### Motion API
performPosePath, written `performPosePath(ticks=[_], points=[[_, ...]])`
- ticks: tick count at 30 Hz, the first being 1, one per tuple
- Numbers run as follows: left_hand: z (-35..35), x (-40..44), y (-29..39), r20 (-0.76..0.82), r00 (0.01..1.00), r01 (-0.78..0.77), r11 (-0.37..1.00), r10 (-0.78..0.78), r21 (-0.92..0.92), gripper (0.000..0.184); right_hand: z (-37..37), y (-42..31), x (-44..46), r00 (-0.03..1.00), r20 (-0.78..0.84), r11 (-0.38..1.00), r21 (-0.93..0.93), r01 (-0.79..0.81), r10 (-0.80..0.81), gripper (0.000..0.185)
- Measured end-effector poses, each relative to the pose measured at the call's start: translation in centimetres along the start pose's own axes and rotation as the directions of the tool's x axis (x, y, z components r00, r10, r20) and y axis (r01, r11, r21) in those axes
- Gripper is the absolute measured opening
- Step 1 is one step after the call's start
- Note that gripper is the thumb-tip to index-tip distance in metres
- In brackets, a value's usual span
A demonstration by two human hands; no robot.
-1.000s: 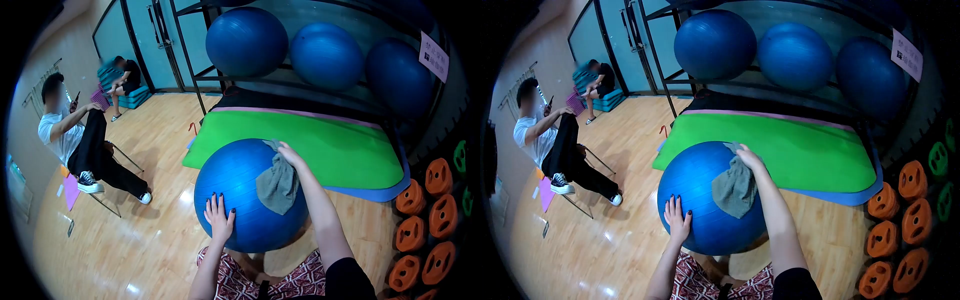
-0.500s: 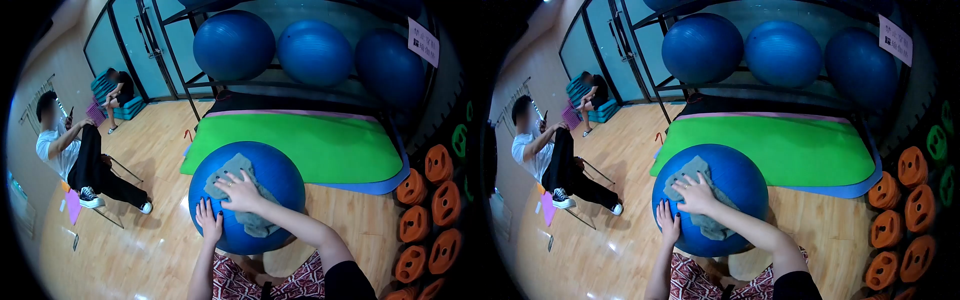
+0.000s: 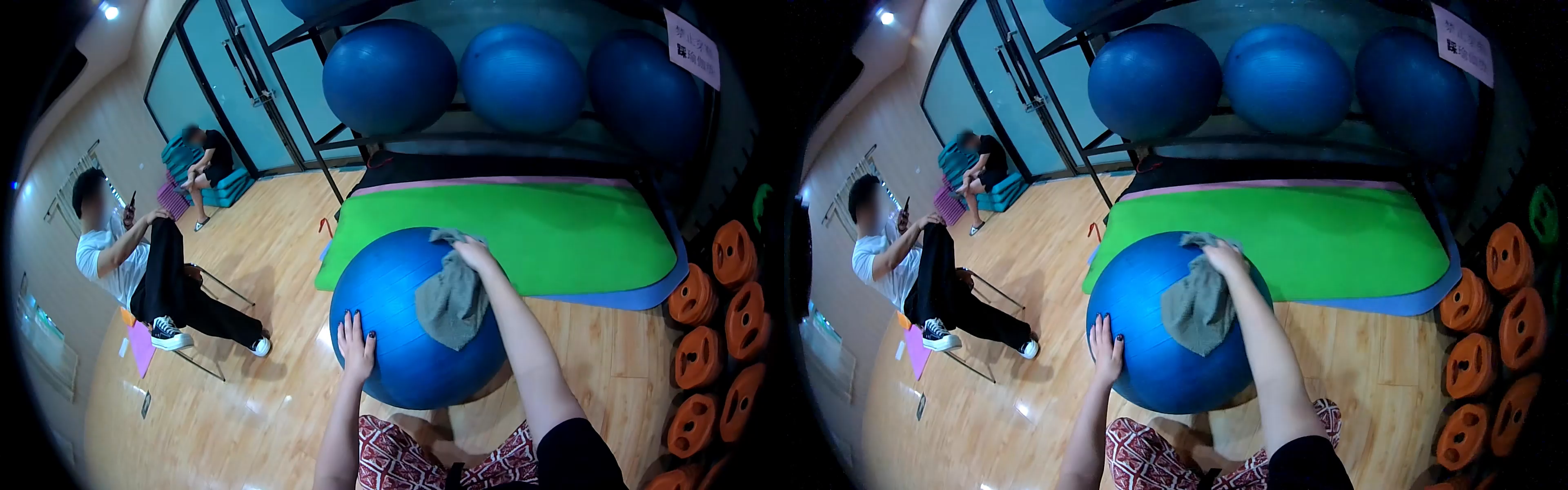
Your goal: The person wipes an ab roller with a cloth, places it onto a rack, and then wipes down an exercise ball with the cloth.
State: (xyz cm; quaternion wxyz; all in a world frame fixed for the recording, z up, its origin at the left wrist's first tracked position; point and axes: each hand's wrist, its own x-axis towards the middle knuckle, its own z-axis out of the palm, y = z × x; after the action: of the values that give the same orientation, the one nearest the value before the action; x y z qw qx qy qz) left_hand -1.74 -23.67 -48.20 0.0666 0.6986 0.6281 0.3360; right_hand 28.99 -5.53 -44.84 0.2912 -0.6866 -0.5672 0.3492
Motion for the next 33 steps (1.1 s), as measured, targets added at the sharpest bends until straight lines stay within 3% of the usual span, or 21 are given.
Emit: performPosePath(ticks=[2,3,4,5,7,9,11,15,17,19,22,24,29,32,33], points=[[0.4,-0.3,-0.1,-0.019,1.000,-0.017,1.000,0.017,-0.006,0.057,1.2,7.8,4.0,0.980,-0.107,0.932,0.306,0.194,-0.169,0.062],[0.6,-0.4,0.1,-0.014,1.000,-0.021,1.000,0.021,0.007,0.057,0.0,8.9,1.9,0.954,-0.136,0.854,0.425,0.299,-0.266,0.060],[0.7,0.0,0.3,-0.019,0.999,-0.028,0.999,0.028,0.023,0.057,1.0,12.5,3.4,0.956,-0.153,0.699,0.655,0.287,-0.249,0.058],[0.8,0.4,0.6,-0.033,0.999,-0.029,0.999,0.030,0.027,0.057,-0.5,10.6,-0.7,0.972,-0.124,0.592,0.776,0.220,-0.199,0.056],[1.4,0.3,1.4,-0.027,0.995,-0.091,0.993,0.094,0.076,0.057,-0.4,12.0,-0.4,0.987,-0.100,0.582,0.798,0.154,-0.124,0.058],[1.6,0.7,1.8,-0.023,0.993,-0.109,0.990,0.112,0.091,0.057,0.0,13.5,-0.1,0.983,-0.147,0.837,0.520,0.172,-0.111,0.059],[1.9,1.2,2.3,-0.039,0.995,-0.088,0.987,0.094,0.136,0.056,-1.8,5.0,-7.9,0.977,-0.203,0.993,0.074,0.086,-0.070,0.060],[2.1,2.5,3.6,-0.021,0.995,-0.096,0.981,0.101,0.171,0.056,0.6,-3.1,-12.6,0.923,-0.076,0.864,-0.389,0.321,-0.377,0.058],[2.3,3.1,3.8,-0.052,0.993,-0.093,0.982,0.102,0.162,0.055,2.9,-4.7,-13.9,0.827,-0.065,0.739,-0.493,0.460,-0.559,0.056],[1.8,3.5,3.0,-0.035,0.997,-0.066,0.990,0.071,0.126,0.055,4.7,-5.3,-15.1,0.719,-0.026,0.613,-0.547,0.571,-0.694,0.054],[0.1,2.4,1.7,0.023,0.997,-0.071,0.993,0.069,0.089,0.055,5.2,-5.6,-15.8,0.654,0.034,0.545,-0.522,0.656,-0.756,0.053],[-0.4,1.6,0.9,0.022,0.997,-0.070,0.993,0.068,0.098,0.055,5.1,-5.6,-15.0,0.707,0.033,0.612,-0.475,0.633,-0.706,0.052],[1.5,-2.2,2.4,-0.028,0.997,-0.072,0.994,0.075,0.079,0.061,1.0,-3.3,-10.5,0.934,-0.067,0.895,-0.318,0.314,-0.352,0.054],[1.7,-4.6,6.7,0.015,0.992,-0.128,0.987,0.127,0.097,0.062,-2.1,-2.8,-8.2,0.990,-0.039,0.967,-0.223,0.124,-0.136,0.058],[1.9,-5.4,7.8,0.029,0.991,-0.133,0.989,0.132,0.064,0.062,-2.2,-2.8,-8.1,0.990,-0.041,0.963,-0.239,0.123,-0.137,0.058]])
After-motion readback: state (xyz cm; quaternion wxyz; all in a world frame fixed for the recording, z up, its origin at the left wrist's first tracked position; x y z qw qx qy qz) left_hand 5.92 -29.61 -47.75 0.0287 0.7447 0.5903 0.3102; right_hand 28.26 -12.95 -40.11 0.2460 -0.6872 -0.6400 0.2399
